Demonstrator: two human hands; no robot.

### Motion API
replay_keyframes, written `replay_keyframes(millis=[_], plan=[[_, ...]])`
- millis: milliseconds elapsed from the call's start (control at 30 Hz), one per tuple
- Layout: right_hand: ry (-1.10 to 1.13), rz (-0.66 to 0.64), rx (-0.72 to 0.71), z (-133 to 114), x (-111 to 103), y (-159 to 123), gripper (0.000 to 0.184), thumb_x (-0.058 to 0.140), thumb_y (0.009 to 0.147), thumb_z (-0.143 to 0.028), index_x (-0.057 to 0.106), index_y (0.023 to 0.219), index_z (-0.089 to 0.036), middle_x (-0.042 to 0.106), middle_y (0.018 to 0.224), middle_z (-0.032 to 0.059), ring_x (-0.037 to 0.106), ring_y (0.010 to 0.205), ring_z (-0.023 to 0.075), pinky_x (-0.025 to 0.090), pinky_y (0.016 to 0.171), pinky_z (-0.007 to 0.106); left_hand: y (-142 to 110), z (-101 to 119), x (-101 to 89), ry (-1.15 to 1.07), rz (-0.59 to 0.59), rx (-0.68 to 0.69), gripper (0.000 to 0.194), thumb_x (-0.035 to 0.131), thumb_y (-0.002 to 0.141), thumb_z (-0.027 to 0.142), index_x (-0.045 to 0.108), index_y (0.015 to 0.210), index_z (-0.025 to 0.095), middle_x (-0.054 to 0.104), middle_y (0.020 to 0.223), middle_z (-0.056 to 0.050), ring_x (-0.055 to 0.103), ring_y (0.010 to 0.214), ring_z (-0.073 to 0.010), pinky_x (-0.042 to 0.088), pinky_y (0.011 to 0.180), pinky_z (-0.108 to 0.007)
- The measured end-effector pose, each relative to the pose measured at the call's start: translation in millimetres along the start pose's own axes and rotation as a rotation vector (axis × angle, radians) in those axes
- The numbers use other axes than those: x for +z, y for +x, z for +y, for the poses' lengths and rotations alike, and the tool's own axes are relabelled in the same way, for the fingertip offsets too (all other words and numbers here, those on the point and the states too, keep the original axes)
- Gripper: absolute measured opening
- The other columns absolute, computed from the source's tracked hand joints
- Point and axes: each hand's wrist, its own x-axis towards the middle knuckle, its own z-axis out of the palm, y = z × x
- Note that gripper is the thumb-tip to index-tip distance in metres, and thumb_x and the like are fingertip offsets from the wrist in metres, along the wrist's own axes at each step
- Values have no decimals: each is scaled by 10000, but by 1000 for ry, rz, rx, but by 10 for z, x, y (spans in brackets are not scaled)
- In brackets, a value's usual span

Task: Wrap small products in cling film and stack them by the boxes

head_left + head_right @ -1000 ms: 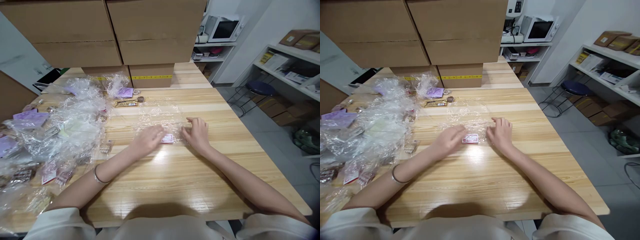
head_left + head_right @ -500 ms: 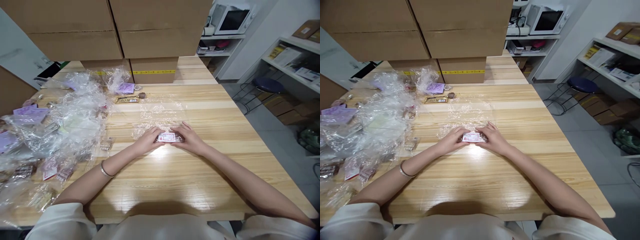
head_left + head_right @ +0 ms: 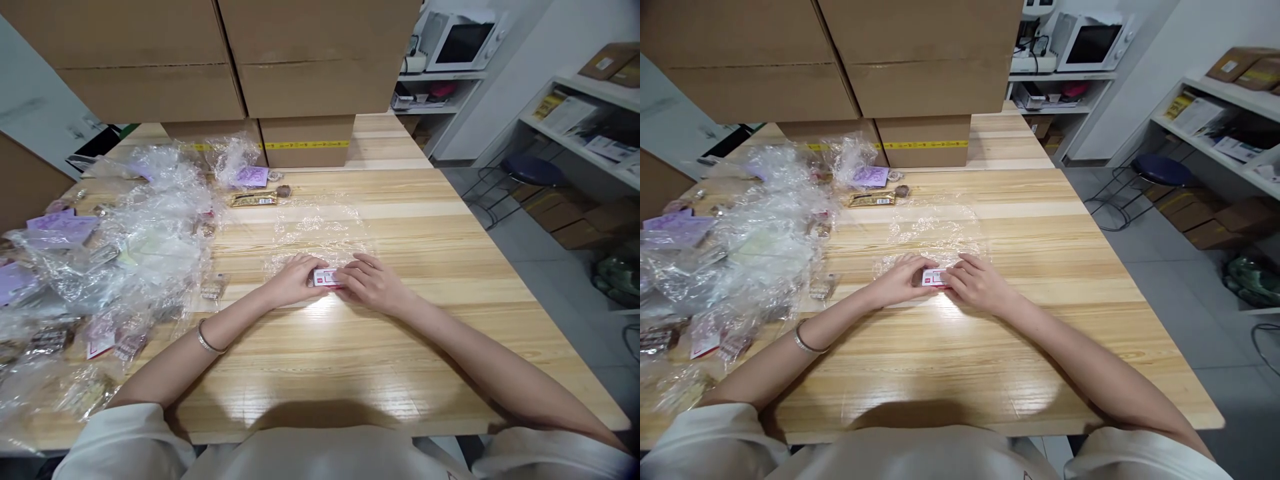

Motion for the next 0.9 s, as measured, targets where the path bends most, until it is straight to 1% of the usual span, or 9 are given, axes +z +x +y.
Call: replay_keyframes(millis=[67,167,233,367,533,633,733,833,900], plan=[[15,-16,-10,6,-9,19,253,452,981,-265,670,1105,-226,742,1032,85,661,962,230,469,1012,492,-8,28,-38,-26,-13,-8,456,656,866,468,583,1219,189,665,1106,-84,591,1034,-252,447,932,-413],[46,15,67,71,30,44,240,480,971,-322,671,1077,-224,743,976,86,653,950,244,441,1033,519,-22,55,-68,-4,4,68,497,644,878,456,540,1284,189,634,1190,-107,583,1099,-259,449,966,-411],[101,37,132,132,67,55,246,489,967,-351,657,1088,-219,735,952,80,648,943,246,420,1042,524,-14,60,-71,11,35,113,445,619,900,423,536,1276,200,616,1233,-111,568,1144,-262,437,992,-420],[243,35,239,195,58,62,263,454,991,-358,633,1125,-219,717,1004,82,625,973,250,426,985,498,44,51,-95,-111,58,74,299,531,950,327,560,1221,205,662,1159,-86,612,1056,-227,462,934,-378],[336,-59,301,143,-4,85,288,408,1017,-348,657,1108,-234,715,1018,68,624,959,238,459,897,440,81,42,-129,-241,-95,32,243,473,971,330,615,1131,214,685,1052,-42,636,938,-190,490,834,-322],[129,-9,290,99,0,92,292,438,1002,-344,688,1071,-209,681,1114,128,605,1016,283,447,914,492,49,77,-82,-6,-16,45,262,457,984,327,627,1149,214,638,1118,-77,591,1040,-226,461,929,-389],[19,0,179,80,4,48,329,515,962,-400,652,1167,-182,636,1234,167,580,1111,320,445,952,528,-4,132,-22,255,72,133,313,485,976,365,595,1229,216,545,1241,-124,520,1144,-272,432,981,-444],[113,-97,50,126,14,-61,539,587,909,-446,512,1364,-167,606,1317,161,585,1173,308,506,938,488,-45,139,8,373,-21,213,396,526,952,363,522,1304,180,552,1198,-137,536,1081,-274,464,919,-413],[124,-111,40,192,26,-145,559,566,921,-338,437,1436,-163,593,1357,158,597,1194,290,528,947,474,-61,100,7,445,-63,208,365,487,956,264,506,1307,163,576,1149,-131,555,1030,-258,471,884,-385]])
